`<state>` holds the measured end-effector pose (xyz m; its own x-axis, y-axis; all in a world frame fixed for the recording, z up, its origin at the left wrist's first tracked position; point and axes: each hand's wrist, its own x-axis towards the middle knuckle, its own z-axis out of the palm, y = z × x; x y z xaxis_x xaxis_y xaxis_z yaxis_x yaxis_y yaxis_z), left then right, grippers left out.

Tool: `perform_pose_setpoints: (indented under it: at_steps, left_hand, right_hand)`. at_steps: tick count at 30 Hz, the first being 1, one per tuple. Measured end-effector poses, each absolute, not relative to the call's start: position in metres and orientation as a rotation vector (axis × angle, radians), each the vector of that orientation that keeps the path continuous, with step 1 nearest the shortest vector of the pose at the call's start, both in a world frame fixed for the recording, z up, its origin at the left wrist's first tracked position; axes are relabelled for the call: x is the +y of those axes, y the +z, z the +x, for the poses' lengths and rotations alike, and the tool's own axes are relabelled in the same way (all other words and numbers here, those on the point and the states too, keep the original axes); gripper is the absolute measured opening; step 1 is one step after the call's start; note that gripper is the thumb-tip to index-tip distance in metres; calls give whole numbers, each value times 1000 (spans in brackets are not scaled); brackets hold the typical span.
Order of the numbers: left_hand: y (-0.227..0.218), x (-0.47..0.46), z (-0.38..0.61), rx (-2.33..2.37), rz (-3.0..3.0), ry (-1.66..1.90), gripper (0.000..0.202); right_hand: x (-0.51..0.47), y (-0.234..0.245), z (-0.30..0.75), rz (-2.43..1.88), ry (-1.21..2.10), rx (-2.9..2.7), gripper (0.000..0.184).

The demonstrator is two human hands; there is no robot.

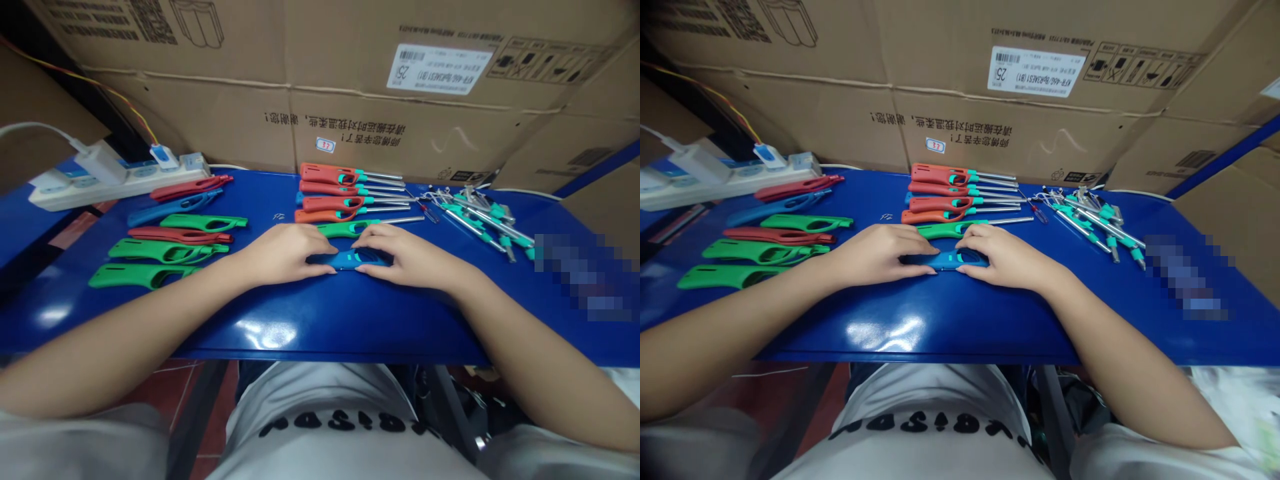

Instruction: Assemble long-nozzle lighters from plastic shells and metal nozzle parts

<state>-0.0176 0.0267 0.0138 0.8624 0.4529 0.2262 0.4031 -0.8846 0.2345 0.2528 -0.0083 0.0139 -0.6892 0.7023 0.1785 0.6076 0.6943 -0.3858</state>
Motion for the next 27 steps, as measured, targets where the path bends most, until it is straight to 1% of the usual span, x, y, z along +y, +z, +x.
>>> perform_pose_setpoints:
  at_steps: [9, 14, 18, 22, 25, 27]
  left_hand:
    - [19, 25, -17, 766, 2837, 336, 31]
    - [22, 22, -12, 859, 2749, 312, 31]
    - [22, 16, -9, 889, 2803, 275, 26]
    - [20, 12, -8, 890, 2956, 239, 26]
    - [17, 16, -10, 828, 2981, 253, 29]
    - [17, 21, -14, 788, 2944, 265, 31]
  right_hand:
    - [-9, 14, 251, -1046, 428, -2611, 35]
    - [-13, 15, 246, -1163, 427, -2588, 36]
    - [-16, 15, 241, -1267, 372, -2600, 36]
    - [-14, 16, 245, -1200, 375, -2639, 37]
    - [-10, 19, 256, -1107, 449, -2640, 39]
    - [-8, 22, 263, -1103, 505, -2610, 37]
